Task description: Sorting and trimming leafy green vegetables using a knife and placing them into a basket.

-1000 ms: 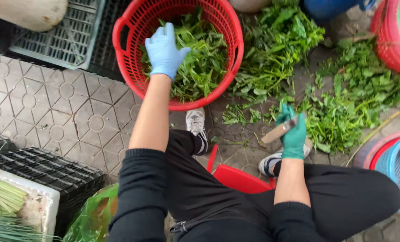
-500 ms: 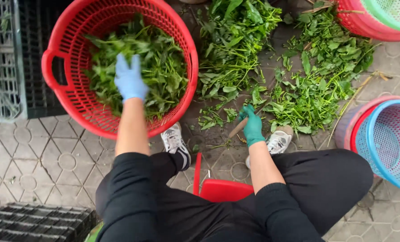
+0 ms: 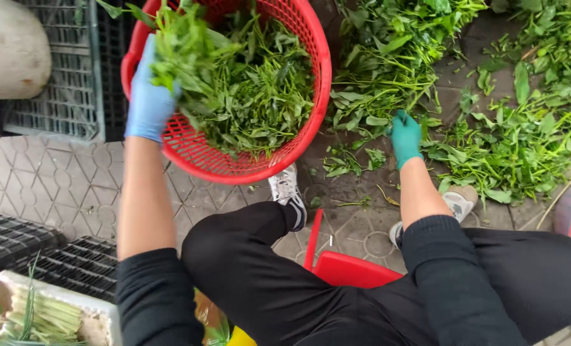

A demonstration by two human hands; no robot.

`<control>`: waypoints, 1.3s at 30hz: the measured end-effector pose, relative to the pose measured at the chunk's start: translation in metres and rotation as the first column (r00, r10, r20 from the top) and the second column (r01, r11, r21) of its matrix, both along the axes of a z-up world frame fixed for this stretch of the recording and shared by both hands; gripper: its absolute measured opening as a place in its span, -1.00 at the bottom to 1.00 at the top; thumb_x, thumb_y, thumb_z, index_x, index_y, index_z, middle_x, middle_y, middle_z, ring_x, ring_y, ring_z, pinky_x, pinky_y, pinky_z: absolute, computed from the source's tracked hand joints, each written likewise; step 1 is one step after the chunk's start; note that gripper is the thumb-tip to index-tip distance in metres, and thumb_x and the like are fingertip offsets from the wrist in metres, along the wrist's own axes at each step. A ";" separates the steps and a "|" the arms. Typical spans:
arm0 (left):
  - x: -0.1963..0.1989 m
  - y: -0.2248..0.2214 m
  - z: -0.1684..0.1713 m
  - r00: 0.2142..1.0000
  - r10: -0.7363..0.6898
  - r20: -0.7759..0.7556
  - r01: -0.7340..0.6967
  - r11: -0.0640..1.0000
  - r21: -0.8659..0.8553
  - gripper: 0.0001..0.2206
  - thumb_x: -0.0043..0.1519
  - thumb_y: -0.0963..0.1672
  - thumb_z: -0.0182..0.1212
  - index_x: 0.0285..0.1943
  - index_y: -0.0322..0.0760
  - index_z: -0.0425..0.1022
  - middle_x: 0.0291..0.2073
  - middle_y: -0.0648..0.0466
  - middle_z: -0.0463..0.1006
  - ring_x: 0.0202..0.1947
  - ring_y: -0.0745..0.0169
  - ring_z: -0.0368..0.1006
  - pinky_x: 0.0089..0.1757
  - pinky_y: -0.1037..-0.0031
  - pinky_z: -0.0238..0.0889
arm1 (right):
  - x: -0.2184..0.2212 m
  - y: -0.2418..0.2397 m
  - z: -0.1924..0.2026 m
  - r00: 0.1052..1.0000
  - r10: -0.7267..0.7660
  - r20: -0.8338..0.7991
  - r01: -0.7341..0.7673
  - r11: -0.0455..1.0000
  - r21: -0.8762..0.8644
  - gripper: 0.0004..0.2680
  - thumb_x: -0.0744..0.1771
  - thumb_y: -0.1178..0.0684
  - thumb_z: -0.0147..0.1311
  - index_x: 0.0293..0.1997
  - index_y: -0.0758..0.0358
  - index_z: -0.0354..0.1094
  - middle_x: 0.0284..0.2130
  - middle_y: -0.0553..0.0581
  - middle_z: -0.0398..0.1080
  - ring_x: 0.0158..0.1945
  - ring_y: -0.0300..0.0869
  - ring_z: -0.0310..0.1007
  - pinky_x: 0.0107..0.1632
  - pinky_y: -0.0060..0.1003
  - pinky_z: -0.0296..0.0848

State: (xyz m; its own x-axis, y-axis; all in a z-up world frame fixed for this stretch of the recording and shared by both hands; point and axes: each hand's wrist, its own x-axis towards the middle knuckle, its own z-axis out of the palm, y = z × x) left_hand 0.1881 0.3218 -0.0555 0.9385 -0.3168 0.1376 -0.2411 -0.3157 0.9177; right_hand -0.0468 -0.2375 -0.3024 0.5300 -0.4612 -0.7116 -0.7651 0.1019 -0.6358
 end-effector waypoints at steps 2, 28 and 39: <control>-0.037 -0.033 0.020 0.998 0.014 -0.055 0.010 0.908 0.419 -0.12 0.25 -0.31 0.30 0.78 -0.18 -0.08 0.64 -0.41 -0.03 0.63 -0.33 0.03 0.45 0.14 0.12 | -0.023 0.006 0.003 0.995 -0.028 0.098 0.037 0.995 -0.090 -0.81 0.48 -0.05 0.07 0.20 -0.02 0.55 -0.16 0.00 0.55 -0.16 -0.23 0.44 -0.03 -0.16 0.53; -0.176 -0.345 0.008 0.618 -0.612 0.493 -0.002 0.625 0.780 -0.79 0.32 -0.10 0.36 0.10 0.03 0.49 0.11 0.03 0.48 0.25 -0.05 0.25 0.42 -0.43 -0.27 | -0.106 0.013 0.282 0.721 0.157 0.675 -0.149 0.986 -0.071 -0.82 0.44 0.08 0.30 0.19 0.05 0.59 -0.09 0.01 0.66 -0.34 -0.39 0.43 -0.17 -0.39 0.47; -0.146 -0.309 -0.091 0.859 -0.381 0.343 0.041 0.719 0.694 -0.88 0.35 0.14 0.33 -0.14 0.35 0.60 -0.33 0.42 0.71 -0.23 0.25 0.71 0.14 0.25 0.29 | -0.105 0.050 0.267 0.714 -0.178 0.678 -0.207 0.870 0.447 -0.67 0.55 -0.06 -0.08 0.51 0.22 0.33 0.29 0.27 0.51 -0.42 -0.20 0.37 -0.29 -0.23 0.37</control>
State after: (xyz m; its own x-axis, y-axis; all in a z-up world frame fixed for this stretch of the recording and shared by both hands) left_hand 0.0416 0.0127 -0.1469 0.7224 -0.6650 0.1894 -0.6889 -0.6690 0.2789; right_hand -0.1515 -0.1875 -0.0349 0.9499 -0.1692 -0.2627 -0.1415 0.5167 -0.8444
